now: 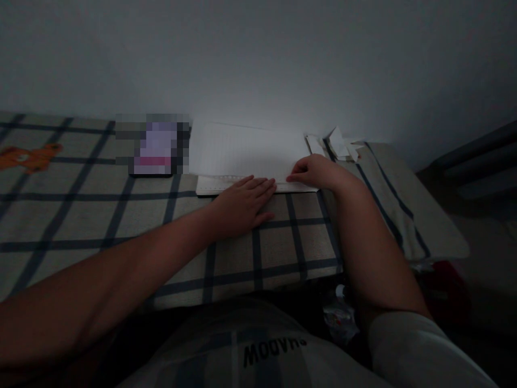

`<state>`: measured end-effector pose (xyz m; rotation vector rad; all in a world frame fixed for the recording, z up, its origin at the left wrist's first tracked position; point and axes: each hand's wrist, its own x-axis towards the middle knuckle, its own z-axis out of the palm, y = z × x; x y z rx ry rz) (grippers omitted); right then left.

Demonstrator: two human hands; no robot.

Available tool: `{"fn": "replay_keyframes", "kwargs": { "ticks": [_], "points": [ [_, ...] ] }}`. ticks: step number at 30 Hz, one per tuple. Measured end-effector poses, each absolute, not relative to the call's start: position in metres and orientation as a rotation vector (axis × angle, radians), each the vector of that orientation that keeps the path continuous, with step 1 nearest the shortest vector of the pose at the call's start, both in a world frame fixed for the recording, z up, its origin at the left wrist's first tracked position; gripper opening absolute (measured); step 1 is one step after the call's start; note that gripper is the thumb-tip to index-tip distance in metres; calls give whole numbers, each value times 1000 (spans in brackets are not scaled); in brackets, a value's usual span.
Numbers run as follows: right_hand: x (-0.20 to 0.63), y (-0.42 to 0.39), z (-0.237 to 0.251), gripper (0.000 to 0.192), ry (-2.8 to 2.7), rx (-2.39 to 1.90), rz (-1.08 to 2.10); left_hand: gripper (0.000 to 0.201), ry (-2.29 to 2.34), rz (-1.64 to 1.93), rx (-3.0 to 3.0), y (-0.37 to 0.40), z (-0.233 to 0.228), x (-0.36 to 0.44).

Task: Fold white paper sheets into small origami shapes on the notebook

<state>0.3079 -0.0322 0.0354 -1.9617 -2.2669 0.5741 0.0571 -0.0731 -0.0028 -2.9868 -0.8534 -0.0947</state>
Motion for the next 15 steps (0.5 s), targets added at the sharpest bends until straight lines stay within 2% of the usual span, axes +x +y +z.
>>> {"fn": "replay_keyframes", "kwargs": {
  "ticks": [6,15],
  "points": [
    [317,-32,37,28,-2268,-2003,575,73,-879,-110,-3004,-74,1,57],
    [320,-31,36,27,-2260,-2032,551,92,-892,-100,-3023,-79,4,58]
  ]
}}
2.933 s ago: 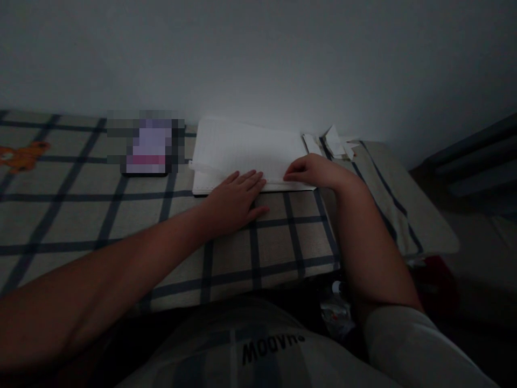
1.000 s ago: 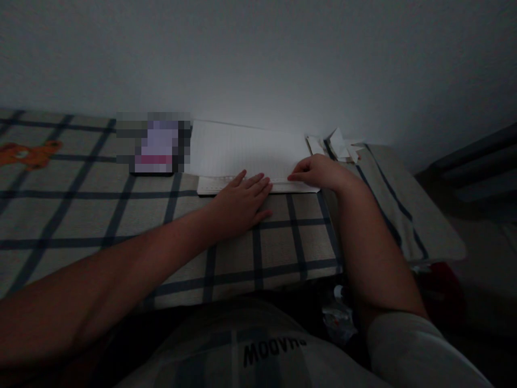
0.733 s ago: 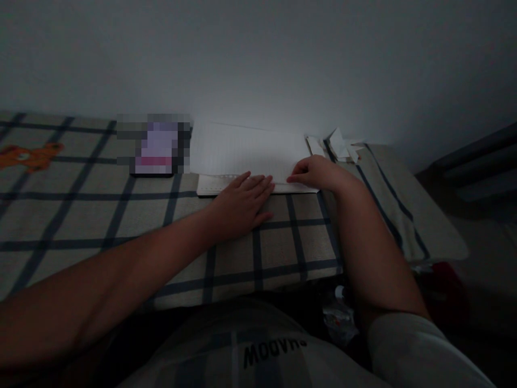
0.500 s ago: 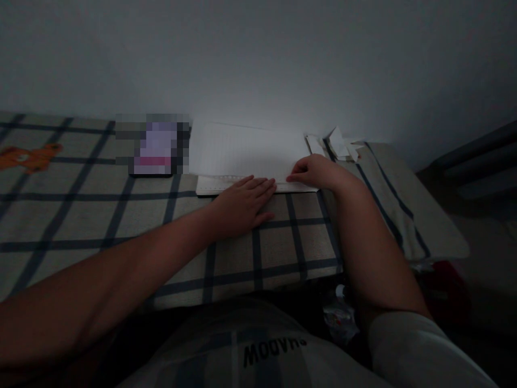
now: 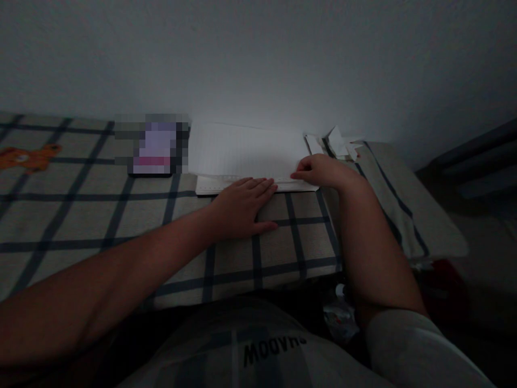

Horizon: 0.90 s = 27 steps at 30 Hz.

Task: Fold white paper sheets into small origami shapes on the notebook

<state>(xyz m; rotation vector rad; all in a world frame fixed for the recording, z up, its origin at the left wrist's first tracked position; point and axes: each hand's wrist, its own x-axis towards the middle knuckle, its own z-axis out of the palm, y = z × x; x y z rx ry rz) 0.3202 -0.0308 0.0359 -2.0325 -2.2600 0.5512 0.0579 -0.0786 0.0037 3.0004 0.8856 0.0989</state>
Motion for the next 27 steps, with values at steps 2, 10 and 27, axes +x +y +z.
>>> {"fn": "replay_keyframes", "kwargs": {
  "ticks": [2,10,27],
  "points": [
    [320,-32,38,25,-2255,-1961,502,93,879,105,3000,-78,3,57],
    [290,-63,62,32,-2304,-1570,329,95,856,136,2986,-78,1,57],
    [256,-120,0,47,-2543,-1594,-22,97,842,193,2947,-78,-2,59]
  ]
}}
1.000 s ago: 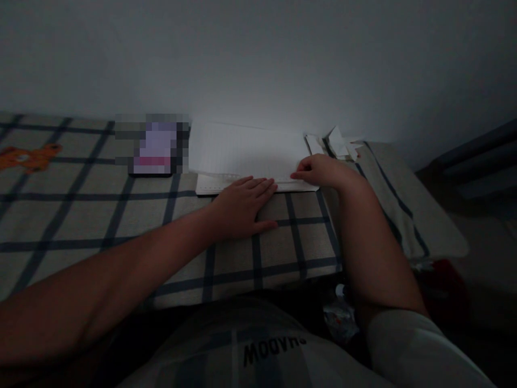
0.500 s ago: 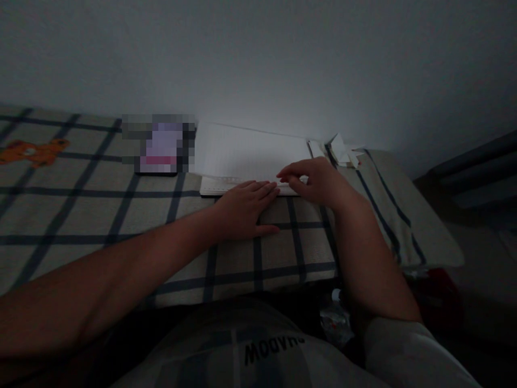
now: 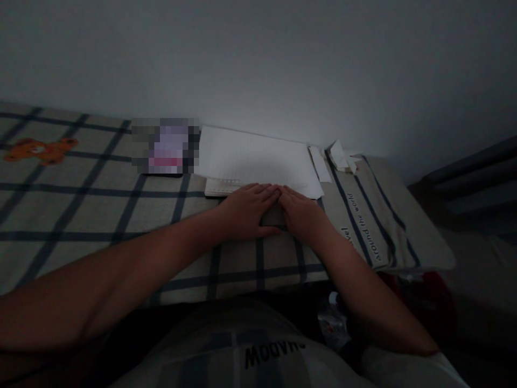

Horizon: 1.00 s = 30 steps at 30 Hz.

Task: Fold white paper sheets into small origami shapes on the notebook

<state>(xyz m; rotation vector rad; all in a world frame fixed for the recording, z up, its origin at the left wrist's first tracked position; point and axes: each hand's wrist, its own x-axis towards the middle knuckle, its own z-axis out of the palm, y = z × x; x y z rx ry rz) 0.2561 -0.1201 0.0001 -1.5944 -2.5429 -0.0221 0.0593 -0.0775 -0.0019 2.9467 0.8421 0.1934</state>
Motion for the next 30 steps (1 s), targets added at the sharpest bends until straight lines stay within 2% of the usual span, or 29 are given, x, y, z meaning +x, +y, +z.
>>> {"fn": "replay_keyframes", "kwargs": {
  "ticks": [13,30],
  "points": [
    [251,-121,1,50,-2492,-1654,-84,95,852,218,2946,-75,-6,56],
    [260,-123,-5,44,-2426,-1763,-190,93,845,202,2961,-75,-8,55]
  ]
}}
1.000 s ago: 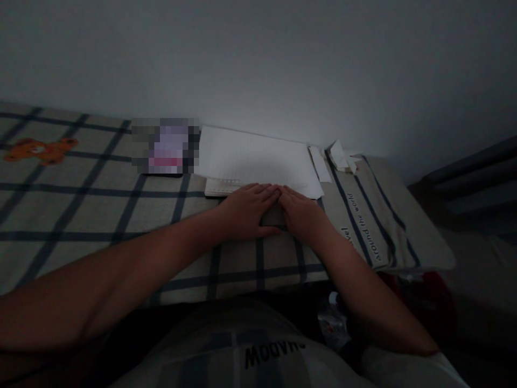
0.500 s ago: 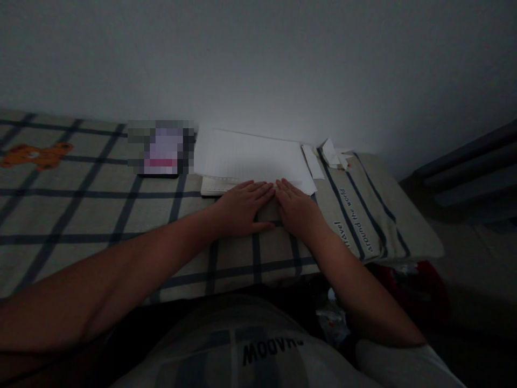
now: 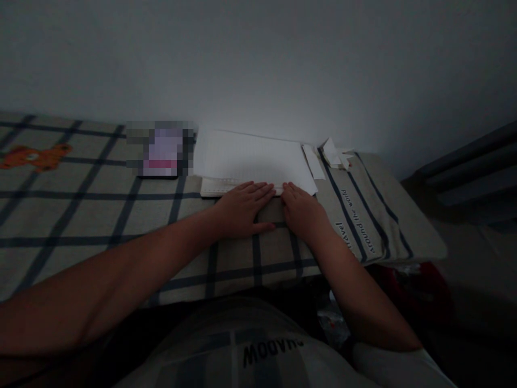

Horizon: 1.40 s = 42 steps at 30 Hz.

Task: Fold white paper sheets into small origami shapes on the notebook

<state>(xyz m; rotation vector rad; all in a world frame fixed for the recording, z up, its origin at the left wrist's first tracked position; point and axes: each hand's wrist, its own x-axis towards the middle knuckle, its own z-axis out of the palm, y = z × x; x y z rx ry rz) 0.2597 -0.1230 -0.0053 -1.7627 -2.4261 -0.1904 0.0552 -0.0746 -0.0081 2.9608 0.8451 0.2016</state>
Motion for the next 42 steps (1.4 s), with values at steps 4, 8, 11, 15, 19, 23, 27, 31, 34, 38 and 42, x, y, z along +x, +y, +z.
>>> {"fn": "replay_keyframes", "kwargs": {
  "ticks": [4,8,11,15,19,23,27,31,34,38,42],
  "points": [
    [260,-123,-7,45,-2424,-1789,-143,91,850,194,2952,-75,-6,55],
    [257,-123,-4,45,-2426,-1803,-143,91,851,190,2947,-75,-7,54],
    [255,-124,-1,43,-2435,-1799,-181,90,850,212,2950,-74,-8,54],
    [254,-126,1,43,-2443,-1759,-206,90,849,207,2942,-74,-9,53],
    [251,-127,3,44,-2449,-1821,-167,88,846,178,2934,-75,-5,54],
    [248,-128,4,44,-2475,-1866,-169,88,880,140,2915,-76,-1,55],
    [250,-127,2,42,-2463,-1825,-214,86,904,157,2930,-75,-1,55],
    [255,-126,-3,38,-2374,-1901,-324,81,890,184,2957,-73,-3,54],
    [255,-127,-3,39,-2382,-1968,-339,80,895,188,2962,-73,-2,54],
    [251,-129,1,37,-2385,-2019,-364,80,899,183,2966,-73,0,55],
    [248,-129,5,36,-2370,-2052,-342,81,896,188,2971,-73,-1,55]
  ]
}}
